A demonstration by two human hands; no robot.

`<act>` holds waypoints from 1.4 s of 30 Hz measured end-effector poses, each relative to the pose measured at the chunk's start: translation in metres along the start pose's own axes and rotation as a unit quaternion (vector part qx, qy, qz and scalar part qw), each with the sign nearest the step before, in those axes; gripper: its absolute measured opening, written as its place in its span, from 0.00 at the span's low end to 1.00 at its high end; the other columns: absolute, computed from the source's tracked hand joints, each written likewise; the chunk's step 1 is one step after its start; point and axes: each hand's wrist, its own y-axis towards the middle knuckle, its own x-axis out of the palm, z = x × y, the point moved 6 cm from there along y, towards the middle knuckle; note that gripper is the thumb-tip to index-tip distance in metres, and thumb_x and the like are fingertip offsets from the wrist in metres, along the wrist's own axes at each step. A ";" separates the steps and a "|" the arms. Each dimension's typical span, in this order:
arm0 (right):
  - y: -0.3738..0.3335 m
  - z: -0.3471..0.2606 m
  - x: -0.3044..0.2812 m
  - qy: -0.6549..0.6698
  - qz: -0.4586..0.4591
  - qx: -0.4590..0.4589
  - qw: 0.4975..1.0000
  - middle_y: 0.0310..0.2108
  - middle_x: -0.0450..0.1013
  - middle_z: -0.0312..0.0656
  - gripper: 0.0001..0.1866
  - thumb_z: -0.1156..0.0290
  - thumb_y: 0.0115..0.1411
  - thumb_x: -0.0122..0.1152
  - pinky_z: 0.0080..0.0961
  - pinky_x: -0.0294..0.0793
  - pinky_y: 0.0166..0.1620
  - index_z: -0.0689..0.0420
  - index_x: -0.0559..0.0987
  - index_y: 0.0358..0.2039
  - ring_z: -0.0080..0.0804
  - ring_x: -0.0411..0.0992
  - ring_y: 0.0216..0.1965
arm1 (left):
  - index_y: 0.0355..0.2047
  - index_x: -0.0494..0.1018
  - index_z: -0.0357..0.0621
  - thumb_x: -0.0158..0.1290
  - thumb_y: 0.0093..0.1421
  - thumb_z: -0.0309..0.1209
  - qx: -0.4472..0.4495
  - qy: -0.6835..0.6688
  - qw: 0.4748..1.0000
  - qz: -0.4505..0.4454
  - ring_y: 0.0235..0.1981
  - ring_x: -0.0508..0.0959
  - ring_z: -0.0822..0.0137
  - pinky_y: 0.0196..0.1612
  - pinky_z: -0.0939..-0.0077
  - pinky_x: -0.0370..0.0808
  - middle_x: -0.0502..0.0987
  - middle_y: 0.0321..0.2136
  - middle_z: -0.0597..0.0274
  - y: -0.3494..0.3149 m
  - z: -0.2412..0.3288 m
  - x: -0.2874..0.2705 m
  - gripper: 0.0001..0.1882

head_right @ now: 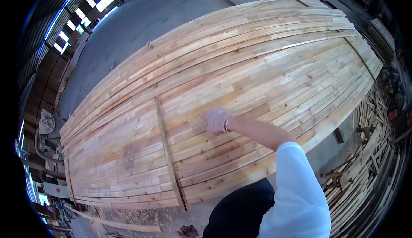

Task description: The person lifts long pieces of wood from a large stack and moves them one at a time to a different area or stack.

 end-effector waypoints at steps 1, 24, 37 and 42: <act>0.022 0.024 -0.014 -0.027 -0.004 0.047 0.999 0.40 0.79 0.48 0.20 0.52 0.58 0.56 0.38 0.76 0.46 0.53 0.80 0.43 0.45 0.78 0.42 | 0.26 0.66 0.52 0.36 0.68 0.58 -0.036 -0.083 0.996 0.027 0.29 0.66 0.59 0.46 0.53 0.70 0.65 0.24 0.65 -0.016 -0.016 0.006 0.25; 0.103 0.118 -0.031 -0.275 -0.011 0.154 0.949 0.34 0.81 0.44 0.10 0.66 0.54 0.58 0.37 0.79 0.39 0.51 0.85 0.33 0.41 0.80 0.39 | 0.30 0.69 0.55 0.52 0.58 0.44 -0.175 -0.126 0.963 -0.159 0.31 0.68 0.59 0.37 0.65 0.67 0.66 0.25 0.66 -0.056 -0.122 0.059 0.10; -0.234 -0.002 0.169 0.196 -0.521 0.110 0.824 0.42 0.77 0.41 0.25 0.55 0.57 0.64 0.23 0.73 0.41 0.55 0.77 0.51 0.31 0.75 0.38 | 0.45 0.67 0.41 0.48 0.66 0.42 -0.217 -0.041 0.853 -0.474 0.52 0.72 0.58 0.58 0.63 0.67 0.70 0.37 0.58 -0.137 -0.069 0.174 0.17; -0.349 -0.036 0.192 0.416 -0.437 0.188 0.775 0.48 0.76 0.39 0.33 0.57 0.52 0.70 0.28 0.67 0.56 0.61 0.74 0.55 0.29 0.71 0.50 | 0.57 0.67 0.42 0.51 0.63 0.52 -0.220 -0.066 0.812 -0.536 0.57 0.72 0.55 0.62 0.52 0.66 0.73 0.53 0.54 -0.145 -0.105 0.208 0.30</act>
